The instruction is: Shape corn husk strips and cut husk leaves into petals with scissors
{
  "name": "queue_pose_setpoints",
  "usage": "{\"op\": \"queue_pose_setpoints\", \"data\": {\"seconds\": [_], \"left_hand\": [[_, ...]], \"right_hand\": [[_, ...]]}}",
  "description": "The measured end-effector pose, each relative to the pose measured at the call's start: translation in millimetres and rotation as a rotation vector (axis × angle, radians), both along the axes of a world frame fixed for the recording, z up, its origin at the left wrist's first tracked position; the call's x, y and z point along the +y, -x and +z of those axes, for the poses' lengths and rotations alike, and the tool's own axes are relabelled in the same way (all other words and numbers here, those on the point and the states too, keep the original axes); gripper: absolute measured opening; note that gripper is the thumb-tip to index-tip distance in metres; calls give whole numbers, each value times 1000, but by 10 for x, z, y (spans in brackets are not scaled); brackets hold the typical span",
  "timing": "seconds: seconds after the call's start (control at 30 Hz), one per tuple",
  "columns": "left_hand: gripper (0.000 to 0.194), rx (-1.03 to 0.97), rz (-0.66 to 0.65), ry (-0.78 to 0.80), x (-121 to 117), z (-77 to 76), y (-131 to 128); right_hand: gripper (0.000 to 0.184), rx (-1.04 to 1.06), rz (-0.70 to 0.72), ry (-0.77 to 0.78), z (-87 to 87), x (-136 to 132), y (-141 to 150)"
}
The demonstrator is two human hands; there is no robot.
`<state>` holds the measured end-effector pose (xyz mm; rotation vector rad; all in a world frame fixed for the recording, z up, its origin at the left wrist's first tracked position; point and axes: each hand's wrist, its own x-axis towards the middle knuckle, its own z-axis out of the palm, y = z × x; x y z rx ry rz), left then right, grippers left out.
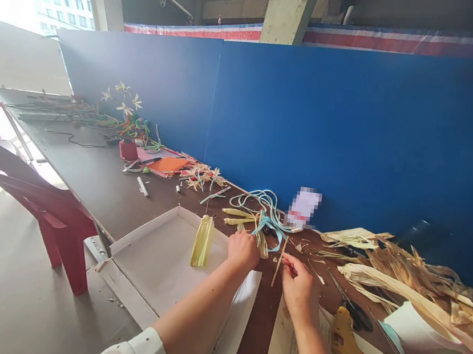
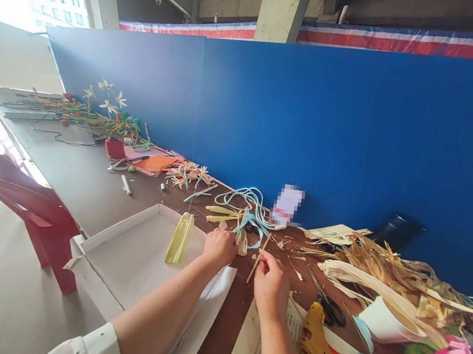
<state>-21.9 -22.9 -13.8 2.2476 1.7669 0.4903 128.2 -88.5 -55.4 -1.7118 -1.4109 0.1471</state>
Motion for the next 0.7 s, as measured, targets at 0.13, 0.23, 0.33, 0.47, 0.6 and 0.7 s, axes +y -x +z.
{"op": "queue_pose_setpoints", "data": {"seconds": [0.13,0.23,0.33,0.47,0.6,0.7], "left_hand": [[28,-18,9,-7,14,-20,-5],[26,-49,21,-15,14,-16,5],[25,-80,34,-11,9,7,12],[24,-127,32,-4,5,31,25],[24,-161,33,-9,1,32,36],[22,-176,16,-6,0,30,37]], "right_hand": [[36,-14,26,-8,-114,60,-36],[35,-91,28,11,-94,57,9],[35,-199,22,118,-14,23,91],[29,-294,24,209,84,-16,170],[32,-257,7,131,115,-22,173],[34,-170,-17,63,103,-12,144]]}}
